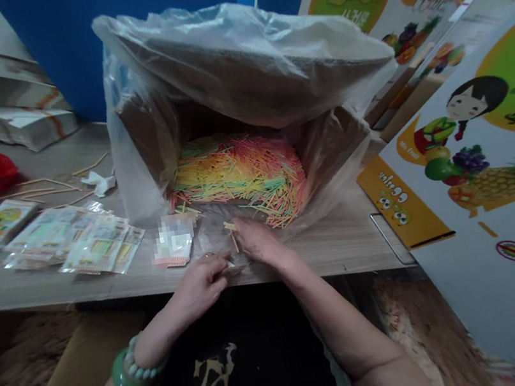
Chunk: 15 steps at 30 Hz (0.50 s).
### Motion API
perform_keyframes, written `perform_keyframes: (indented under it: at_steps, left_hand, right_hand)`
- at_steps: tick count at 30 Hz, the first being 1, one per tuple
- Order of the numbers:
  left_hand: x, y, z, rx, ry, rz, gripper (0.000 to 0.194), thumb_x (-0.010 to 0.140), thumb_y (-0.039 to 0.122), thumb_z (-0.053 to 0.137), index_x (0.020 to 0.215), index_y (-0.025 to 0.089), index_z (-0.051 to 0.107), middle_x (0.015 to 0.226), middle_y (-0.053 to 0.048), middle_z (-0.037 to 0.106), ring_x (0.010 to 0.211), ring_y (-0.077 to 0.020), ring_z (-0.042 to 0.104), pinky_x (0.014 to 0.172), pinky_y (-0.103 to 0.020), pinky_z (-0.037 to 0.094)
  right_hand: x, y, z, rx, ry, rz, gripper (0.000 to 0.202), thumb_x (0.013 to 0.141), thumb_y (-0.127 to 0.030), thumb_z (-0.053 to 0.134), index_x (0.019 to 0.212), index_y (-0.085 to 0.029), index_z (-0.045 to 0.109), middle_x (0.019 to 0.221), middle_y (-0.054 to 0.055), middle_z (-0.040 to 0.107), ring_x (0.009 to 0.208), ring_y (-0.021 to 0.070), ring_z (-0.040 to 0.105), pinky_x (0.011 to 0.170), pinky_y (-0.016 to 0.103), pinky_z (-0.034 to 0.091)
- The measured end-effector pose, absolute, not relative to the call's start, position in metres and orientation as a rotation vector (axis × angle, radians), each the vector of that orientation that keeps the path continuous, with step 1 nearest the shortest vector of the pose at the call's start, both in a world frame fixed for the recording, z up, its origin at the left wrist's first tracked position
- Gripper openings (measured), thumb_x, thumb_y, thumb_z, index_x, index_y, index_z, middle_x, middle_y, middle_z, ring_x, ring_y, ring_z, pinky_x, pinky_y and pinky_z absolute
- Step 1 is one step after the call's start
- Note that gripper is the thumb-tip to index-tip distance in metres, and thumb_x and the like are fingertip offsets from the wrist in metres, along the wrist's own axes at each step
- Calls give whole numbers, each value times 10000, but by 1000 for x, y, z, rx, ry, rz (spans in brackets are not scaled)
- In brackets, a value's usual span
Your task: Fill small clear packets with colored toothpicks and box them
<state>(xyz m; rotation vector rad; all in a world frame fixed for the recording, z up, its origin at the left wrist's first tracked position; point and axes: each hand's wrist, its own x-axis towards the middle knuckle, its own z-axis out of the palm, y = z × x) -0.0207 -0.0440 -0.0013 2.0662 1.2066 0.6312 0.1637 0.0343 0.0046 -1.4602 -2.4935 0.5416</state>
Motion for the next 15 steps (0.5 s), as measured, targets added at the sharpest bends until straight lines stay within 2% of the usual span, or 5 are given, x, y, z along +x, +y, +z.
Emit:
perform_keyframes:
  at_steps: [3, 6, 10, 15]
  left_hand:
    - [-19, -42, -5, 2134, 1185, 593, 196, 700, 20, 480, 614, 196, 484, 919, -75, 686, 920, -228, 615, 880, -371, 466]
    - [-20, -41, -7, 2181, 1157, 561, 200, 683, 15, 485, 598, 196, 490, 886, -72, 689, 892, -235, 608, 868, -382, 470]
    - [-23, -40, -8, 2111, 1159, 561, 192, 657, 10, 507, 598, 192, 528, 904, -64, 721, 953, -248, 634, 892, -385, 486]
    - [-27, -38, -10, 2039, 1098, 604, 206, 677, 22, 528, 661, 181, 657, 1091, -66, 742, 1031, -243, 660, 940, -388, 496]
  right_hand:
    - [155, 22, 9, -1578, -2676, 474, 256, 956, -225, 419, 1121, -164, 605, 1071, 131, 708, 995, 253, 656, 822, 330, 493]
    - [147, 16, 16, -1755, -2722, 375, 265, 943, -182, 423, 1101, -133, 631, 999, 172, 733, 927, 274, 694, 766, 334, 508]
    - [143, 21, 25, -1963, -2677, 292, 256, 914, -151, 473, 1068, -112, 674, 950, 211, 741, 908, 302, 712, 758, 349, 508]
    - [147, 39, 26, -2012, -2717, 351, 236, 862, -186, 514, 963, -153, 725, 943, 161, 745, 875, 272, 695, 734, 328, 497]
